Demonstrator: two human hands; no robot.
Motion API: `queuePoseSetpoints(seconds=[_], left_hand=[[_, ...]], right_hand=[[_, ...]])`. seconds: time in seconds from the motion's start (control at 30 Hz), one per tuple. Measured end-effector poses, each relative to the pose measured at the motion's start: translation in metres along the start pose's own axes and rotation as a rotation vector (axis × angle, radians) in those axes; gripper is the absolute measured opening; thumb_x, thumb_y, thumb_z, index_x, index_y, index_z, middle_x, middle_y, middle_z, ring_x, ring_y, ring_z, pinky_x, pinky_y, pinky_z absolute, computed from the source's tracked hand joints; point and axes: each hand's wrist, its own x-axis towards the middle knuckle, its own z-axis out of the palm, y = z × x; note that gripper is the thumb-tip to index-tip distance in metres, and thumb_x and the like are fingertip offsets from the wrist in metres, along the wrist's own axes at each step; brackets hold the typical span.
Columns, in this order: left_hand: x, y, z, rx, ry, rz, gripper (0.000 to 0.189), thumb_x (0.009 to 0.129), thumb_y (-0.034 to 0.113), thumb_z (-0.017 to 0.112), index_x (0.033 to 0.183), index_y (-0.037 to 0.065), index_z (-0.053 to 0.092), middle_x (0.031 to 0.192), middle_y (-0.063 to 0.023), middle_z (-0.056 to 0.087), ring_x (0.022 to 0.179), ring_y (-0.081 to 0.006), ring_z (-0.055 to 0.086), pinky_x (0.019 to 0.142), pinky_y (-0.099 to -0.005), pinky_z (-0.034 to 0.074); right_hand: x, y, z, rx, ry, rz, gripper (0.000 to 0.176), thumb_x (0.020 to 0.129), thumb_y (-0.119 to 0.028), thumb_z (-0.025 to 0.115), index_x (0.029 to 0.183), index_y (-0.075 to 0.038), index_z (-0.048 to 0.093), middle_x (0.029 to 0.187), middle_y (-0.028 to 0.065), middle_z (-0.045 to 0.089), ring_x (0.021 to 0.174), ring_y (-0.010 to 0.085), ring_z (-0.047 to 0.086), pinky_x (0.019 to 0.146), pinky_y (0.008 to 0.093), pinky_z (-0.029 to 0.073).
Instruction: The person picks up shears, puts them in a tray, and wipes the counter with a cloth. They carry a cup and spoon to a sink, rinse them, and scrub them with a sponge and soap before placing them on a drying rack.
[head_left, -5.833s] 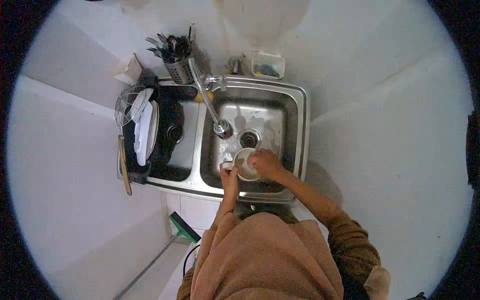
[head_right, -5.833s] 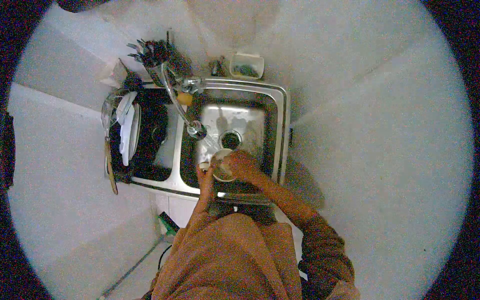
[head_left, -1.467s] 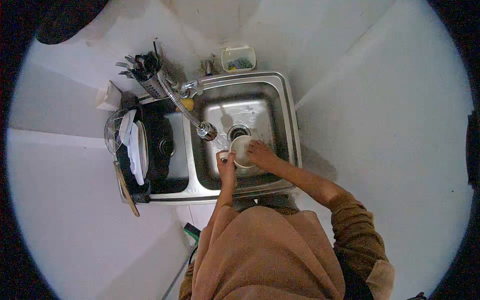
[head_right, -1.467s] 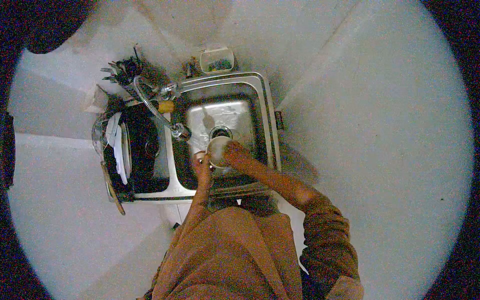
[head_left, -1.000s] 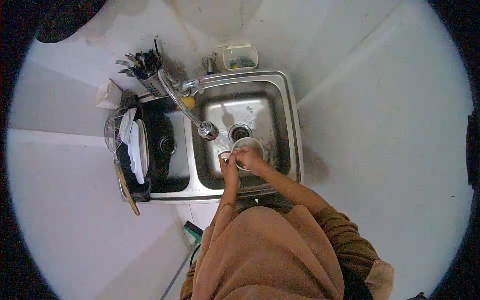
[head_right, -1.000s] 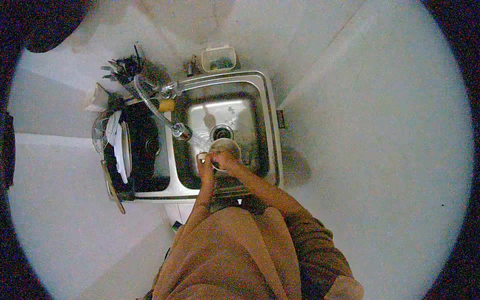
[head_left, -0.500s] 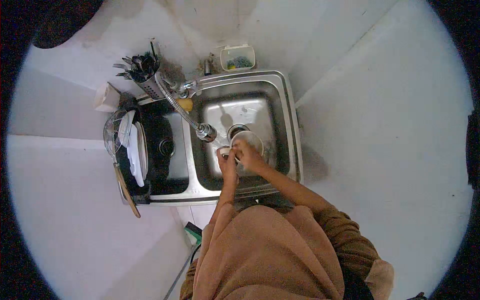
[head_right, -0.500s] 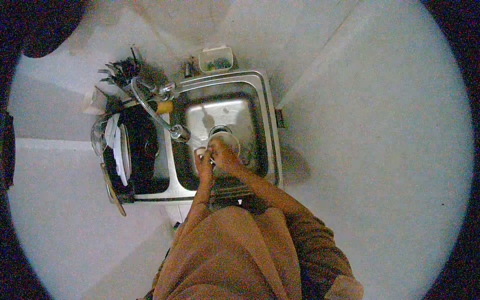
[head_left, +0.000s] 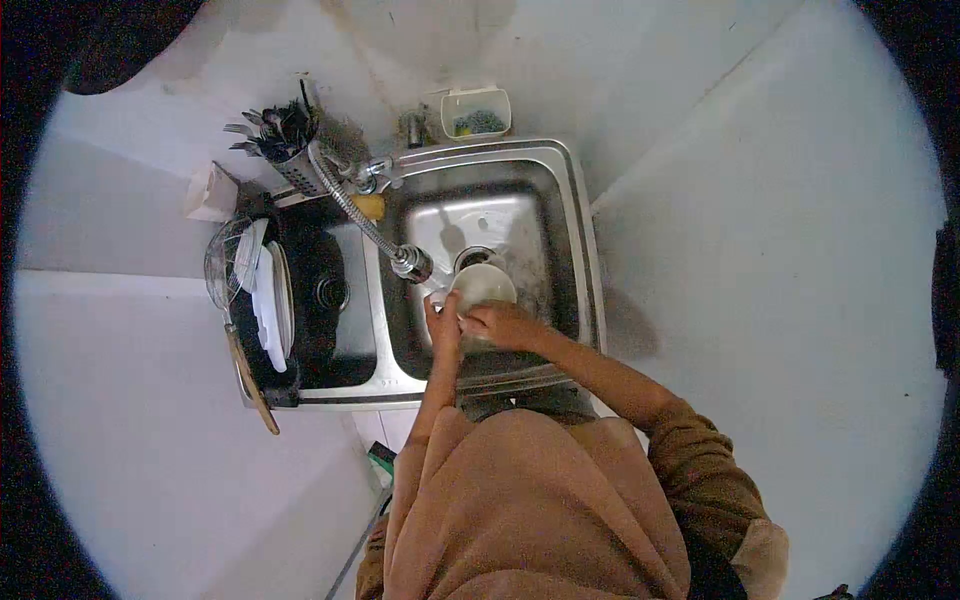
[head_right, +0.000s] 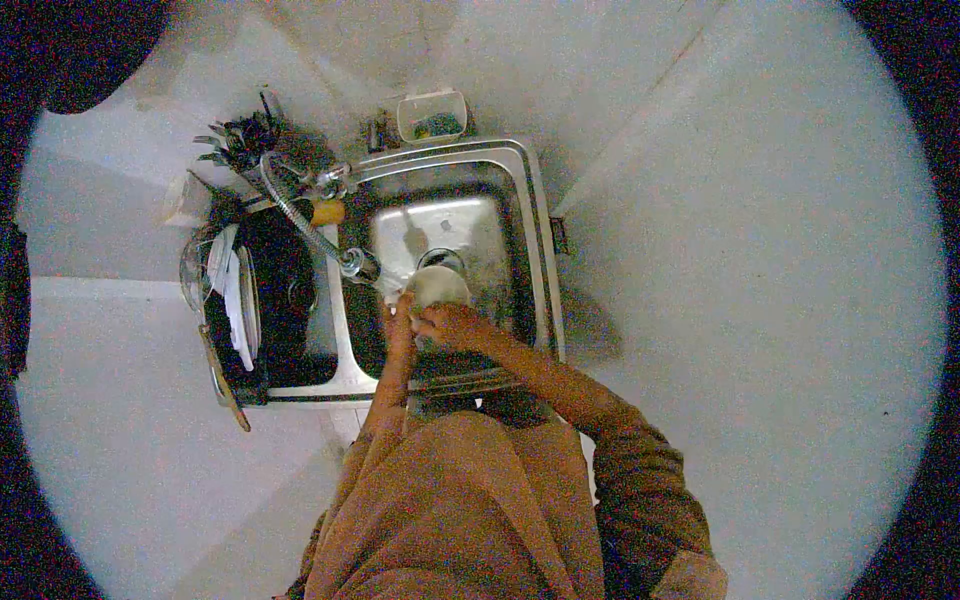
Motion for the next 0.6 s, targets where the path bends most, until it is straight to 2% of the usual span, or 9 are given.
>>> queuePoseSetpoints(seconds=[0.07,0.2,0.3,0.37,0.4,0.43,0.5,0.53,0.6], left_hand=[[-0.01,0.016,-0.001,-0.084,-0.076,-0.123,0.057,0.075,0.042,0.061,0.112,0.003,0.045,0.099,-0.0126,0.053,0.087,-0.0202,0.053,0.07,-0.0319,0.045],[-0.039,0.064,0.01,-0.195,-0.252,-0.312,0.056,0.079,0.051,0.054,0.114,0.007,0.047,0.102,-0.0125,0.054,0.085,-0.021,0.056,0.066,-0.032,0.048],[-0.021,0.034,-0.011,-0.277,-0.298,-0.484,0.052,0.083,0.054,0.046,0.113,0.011,0.049,0.103,-0.0097,0.054,0.081,-0.0196,0.056,0.063,-0.0297,0.047],[-0.008,0.011,-0.016,-0.314,-0.312,-0.521,0.049,0.087,0.054,0.041,0.113,0.013,0.05,0.103,-0.0062,0.055,0.078,-0.0188,0.055,0.062,-0.0283,0.046],[-0.014,0.006,-0.011,-0.414,-0.33,-0.505,0.05,0.087,0.053,0.04,0.115,0.013,0.05,0.105,-0.0053,0.056,0.081,-0.0193,0.056,0.063,-0.0289,0.046],[-0.019,0.003,-0.004,-0.514,-0.35,-0.488,0.05,0.088,0.053,0.04,0.116,0.013,0.049,0.107,-0.0045,0.056,0.083,-0.0197,0.056,0.065,-0.0296,0.047],[-0.047,0.045,0.008,-0.603,-0.371,-0.491,0.047,0.089,0.048,0.039,0.118,0.012,0.048,0.112,-0.0036,0.056,0.09,-0.0199,0.056,0.071,-0.0332,0.048],[-0.05,0.051,0.009,-0.677,-0.395,-0.491,0.045,0.09,0.046,0.039,0.118,0.011,0.048,0.113,-0.0042,0.056,0.092,-0.02,0.057,0.072,-0.0338,0.049],[-0.051,0.053,0.009,-0.751,-0.418,-0.493,0.044,0.091,0.043,0.039,0.118,0.01,0.049,0.113,-0.0048,0.056,0.093,-0.0202,0.057,0.074,-0.0344,0.05]], right_hand=[[-0.008,-0.01,-0.007,-0.353,-0.014,-0.111,0.041,0.076,-0.034,0.061,0.099,0.0,0.058,0.088,0.0204,0.06,0.082,0.0366,0.059,0.072,0.0438,0.047],[0.004,0.01,0.017,-0.488,0.187,-0.197,0.046,0.068,-0.037,0.067,0.094,0.0,0.06,0.085,0.0199,0.062,0.078,0.0351,0.06,0.073,0.0438,0.047],[0.008,0.001,0.0,-0.286,0.065,0.087,0.045,0.065,-0.034,0.07,0.091,0.001,0.062,0.081,0.0169,0.063,0.076,0.0303,0.062,0.071,0.0408,0.049],[0.01,-0.001,-0.02,0.494,0.157,0.292,0.043,0.067,-0.034,0.069,0.09,0.002,0.063,0.079,0.0151,0.063,0.074,0.0255,0.063,0.069,0.0363,0.049],[0.011,0.013,-0.021,0.198,0.131,0.227,0.047,0.071,-0.035,0.066,0.1,0.001,0.06,0.087,0.0132,0.063,0.079,0.0204,0.062,0.07,0.0334,0.049],[0.016,0.037,-0.004,0.194,0.128,0.226,0.047,0.071,-0.035,0.066,0.1,0.001,0.06,0.087,0.0132,0.063,0.079,0.0204,0.062,0.07,0.0334,0.049],[0.027,0.084,0.034,0.756,0.437,0.048,0.049,0.075,-0.038,0.063,0.108,-0.002,0.056,0.097,0.0108,0.062,0.082,0.0206,0.062,0.07,0.0362,0.049],[0.024,0.061,0.019,0.754,0.438,0.05,0.049,0.075,-0.038,0.063,0.108,-0.002,0.056,0.097,0.0108,0.062,0.082,0.0206,0.062,0.07,0.0362,0.049],[0.015,0.013,-0.009,1.69,0.315,0.454,0.048,0.08,-0.039,0.058,0.112,-0.004,0.053,0.104,0.0069,0.06,0.084,0.0204,0.061,0.072,0.0377,0.048]])
